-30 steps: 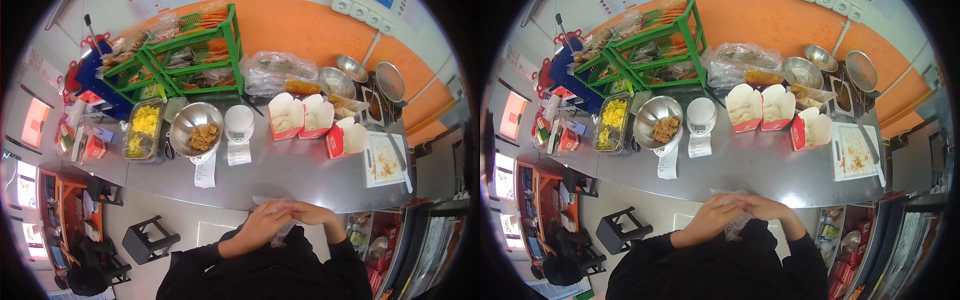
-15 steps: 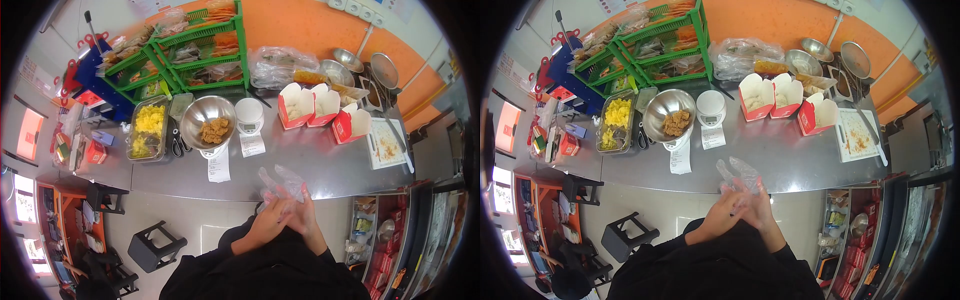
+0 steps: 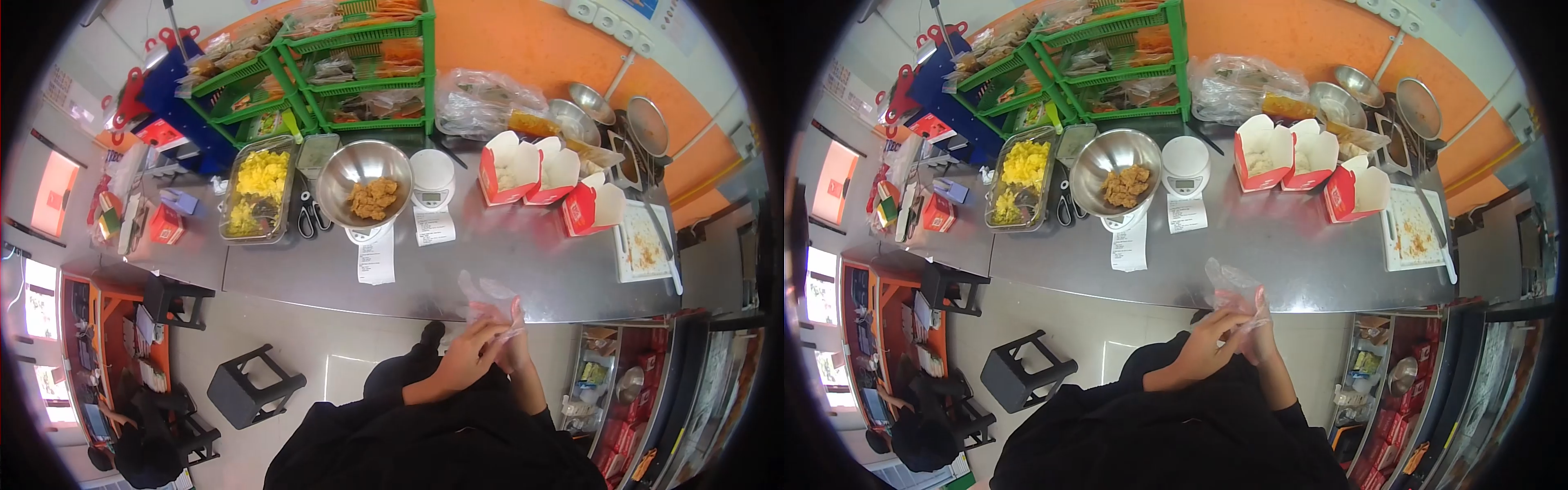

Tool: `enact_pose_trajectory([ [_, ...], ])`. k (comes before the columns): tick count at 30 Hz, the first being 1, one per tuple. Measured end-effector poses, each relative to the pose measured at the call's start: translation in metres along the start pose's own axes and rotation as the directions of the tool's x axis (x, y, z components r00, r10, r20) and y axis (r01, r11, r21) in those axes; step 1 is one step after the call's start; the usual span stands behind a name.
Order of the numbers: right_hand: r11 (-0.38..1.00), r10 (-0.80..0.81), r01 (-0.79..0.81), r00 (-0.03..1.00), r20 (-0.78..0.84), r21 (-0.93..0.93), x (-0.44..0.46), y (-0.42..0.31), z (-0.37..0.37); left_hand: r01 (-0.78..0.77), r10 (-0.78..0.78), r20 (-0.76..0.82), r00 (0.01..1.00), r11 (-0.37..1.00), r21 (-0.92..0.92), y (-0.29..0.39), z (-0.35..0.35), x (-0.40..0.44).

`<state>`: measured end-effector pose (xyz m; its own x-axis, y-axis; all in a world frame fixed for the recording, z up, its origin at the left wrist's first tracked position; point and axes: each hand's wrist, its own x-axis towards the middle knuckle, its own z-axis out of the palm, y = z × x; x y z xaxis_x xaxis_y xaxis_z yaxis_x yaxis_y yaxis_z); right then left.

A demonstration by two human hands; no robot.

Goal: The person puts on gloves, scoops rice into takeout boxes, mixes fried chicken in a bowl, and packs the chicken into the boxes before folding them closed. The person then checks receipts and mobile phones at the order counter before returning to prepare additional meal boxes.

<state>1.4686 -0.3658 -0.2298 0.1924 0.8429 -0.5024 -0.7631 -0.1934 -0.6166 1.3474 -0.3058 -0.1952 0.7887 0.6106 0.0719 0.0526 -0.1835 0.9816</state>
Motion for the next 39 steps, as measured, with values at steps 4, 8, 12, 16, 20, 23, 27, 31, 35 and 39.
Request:
enact_pose_trajectory([
  [4, 0.979, -0.187, 0.176, 0.975, -0.117, -0.101, 0.002, -0.001, 0.011, 0.017, -0.015, 0.067, 0.998, 0.999, -0.029, 0.001, -0.002, 0.000],
  [8, 0.998, -0.055, 0.057, 0.991, 0.124, -0.015, 0.008, 0.000, 0.004, -0.043, 0.044, 0.010, 0.999, 0.997, -0.061, 0.002, 0.000, 0.002],
  [12, 0.996, -0.045, 0.026, 0.970, 0.239, 0.083, 0.020, 0.011, 0.001, -0.057, 0.066, 0.105, 0.992, 0.995, -0.085, 0.006, 0.002, -0.005],
  [16, 0.976, -0.160, 0.205, 0.904, 0.397, -0.075, 0.032, 0.012, -0.001, -0.135, 0.127, -0.056, 0.990, 0.978, -0.156, 0.005, -0.003, 0.002],
  [20, 0.962, -0.153, 0.176, 0.980, 0.124, -0.208, 0.026, 0.001, 0.013, -0.207, 0.208, 0.016, 0.978, 0.977, -0.047, 0.002, -0.005, -0.005],
  [23, 0.893, -0.212, 0.181, 0.977, -0.030, -0.413, 0.029, -0.016, 0.015, -0.233, 0.227, 0.154, 0.962, 0.972, 0.021, 0.002, -0.011, -0.010],
  [27, 0.756, -0.437, 0.437, 0.891, 0.122, -0.488, 0.050, -0.022, 0.012, -0.082, 0.100, 0.263, 0.960, 0.994, -0.079, -0.002, -0.024, -0.010],
  [31, 0.689, -0.553, 0.479, 0.832, 0.032, -0.544, 0.094, -0.021, 0.008, -0.110, 0.111, 0.013, 0.994, 0.994, -0.016, -0.041, -0.042, 0.013],
  [35, 0.399, -0.515, 0.176, 0.855, -0.061, -0.900, 0.152, -0.029, 0.006, 0.186, 0.049, -0.473, 0.879, 0.880, 0.437, -0.107, -0.057, 0.072],
  [39, 0.356, -0.442, 0.093, 0.893, -0.080, -0.930, 0.197, -0.022, -0.004, 0.228, -0.003, -0.458, 0.889, 0.870, 0.437, -0.143, -0.071, 0.106],
])
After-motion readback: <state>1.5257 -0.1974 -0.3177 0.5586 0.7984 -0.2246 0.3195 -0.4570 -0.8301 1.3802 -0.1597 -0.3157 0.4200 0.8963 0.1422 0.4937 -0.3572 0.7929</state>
